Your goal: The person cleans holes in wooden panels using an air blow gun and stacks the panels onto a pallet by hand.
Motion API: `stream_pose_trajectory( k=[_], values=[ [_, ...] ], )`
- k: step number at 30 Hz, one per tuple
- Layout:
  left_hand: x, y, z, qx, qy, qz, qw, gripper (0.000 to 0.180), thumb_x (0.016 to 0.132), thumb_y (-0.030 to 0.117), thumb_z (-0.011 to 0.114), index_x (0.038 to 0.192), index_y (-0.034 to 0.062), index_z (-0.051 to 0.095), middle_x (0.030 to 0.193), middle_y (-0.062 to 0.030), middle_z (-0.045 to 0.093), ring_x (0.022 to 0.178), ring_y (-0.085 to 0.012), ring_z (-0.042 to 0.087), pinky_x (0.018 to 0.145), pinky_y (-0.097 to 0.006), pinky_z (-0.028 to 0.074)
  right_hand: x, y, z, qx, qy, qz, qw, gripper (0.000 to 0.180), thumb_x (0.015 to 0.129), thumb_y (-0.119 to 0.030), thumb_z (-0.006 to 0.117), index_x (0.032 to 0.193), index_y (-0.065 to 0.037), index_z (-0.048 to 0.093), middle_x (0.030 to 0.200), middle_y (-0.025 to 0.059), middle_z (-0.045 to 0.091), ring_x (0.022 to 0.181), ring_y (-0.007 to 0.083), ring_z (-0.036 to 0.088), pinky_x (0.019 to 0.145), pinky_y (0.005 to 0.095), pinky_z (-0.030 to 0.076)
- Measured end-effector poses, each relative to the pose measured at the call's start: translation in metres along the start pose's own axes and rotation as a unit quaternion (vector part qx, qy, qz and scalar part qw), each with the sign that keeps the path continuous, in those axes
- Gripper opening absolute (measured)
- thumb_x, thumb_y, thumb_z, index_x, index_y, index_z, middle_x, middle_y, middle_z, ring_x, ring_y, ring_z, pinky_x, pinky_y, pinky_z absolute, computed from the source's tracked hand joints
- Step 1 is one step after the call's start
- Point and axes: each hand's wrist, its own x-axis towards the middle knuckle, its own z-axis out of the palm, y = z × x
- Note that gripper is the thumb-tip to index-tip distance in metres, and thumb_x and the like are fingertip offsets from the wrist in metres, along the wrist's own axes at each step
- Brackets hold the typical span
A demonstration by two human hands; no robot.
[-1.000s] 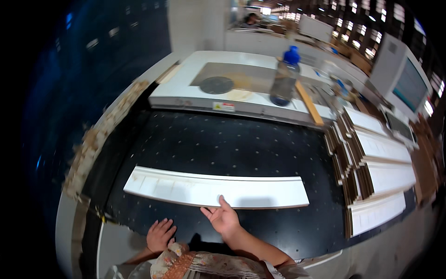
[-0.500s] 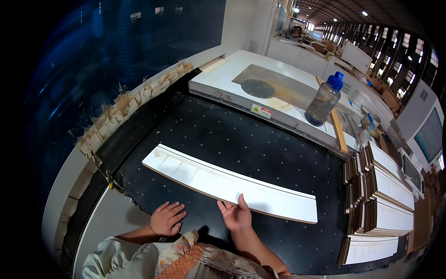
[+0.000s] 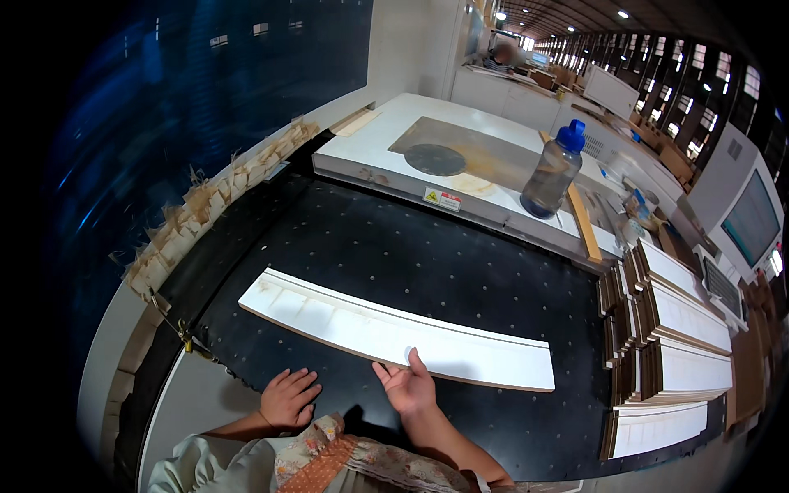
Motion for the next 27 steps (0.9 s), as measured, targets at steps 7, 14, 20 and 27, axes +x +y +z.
stream_pose_trajectory(
  k=[7,14,20,27],
  values=[
    [-0.0032,-0.0046,0.0023,0.004,-0.023,0.005,1.000,0.040,0.076,0.030,0.057,0.112,0.0134,0.060,0.126,-0.0086,0.051,0.118,-0.0258,0.046,0.098,-0.044,0.033,-0.0019,0.0002,0.0046,-0.003,0.000,-0.002,1.000,0.043,0.087,-0.023,0.057,0.125,-0.010,0.040,0.131,0.0094,0.047,0.125,0.0301,0.040,0.106,0.0521,0.021],
    [-0.0006,-0.0011,-0.0005,-0.001,-0.011,0.006,1.000,0.039,0.077,0.031,0.056,0.111,0.0135,0.060,0.126,-0.0086,0.051,0.118,-0.0257,0.047,0.097,-0.044,0.034,-0.0013,-0.0004,0.0018,-0.012,-0.008,-0.002,1.000,0.046,0.088,-0.028,0.057,0.126,-0.010,0.039,0.130,0.0086,0.047,0.124,0.0294,0.041,0.105,0.0523,0.022],
    [0.0015,-0.0011,0.0002,-0.008,0.017,0.012,1.000,0.033,0.073,0.023,0.055,0.102,0.0111,0.063,0.119,-0.0101,0.056,0.112,-0.0258,0.051,0.096,-0.044,0.036,-0.0017,0.0000,0.0039,-0.036,0.001,-0.005,0.999,0.046,0.090,-0.031,0.055,0.127,-0.011,0.037,0.128,0.0080,0.048,0.121,0.0293,0.044,0.104,0.0521,0.024],
    [-0.0008,-0.0023,0.0006,-0.002,0.004,0.008,1.000,0.035,0.076,0.028,0.054,0.106,0.0121,0.062,0.122,-0.0095,0.053,0.115,-0.0254,0.049,0.097,-0.044,0.035,-0.0013,0.0003,0.0057,-0.047,0.017,-0.009,0.999,0.044,0.091,-0.031,0.052,0.127,-0.011,0.037,0.127,0.0088,0.049,0.119,0.0296,0.045,0.101,0.0508,0.029]
  ],
)
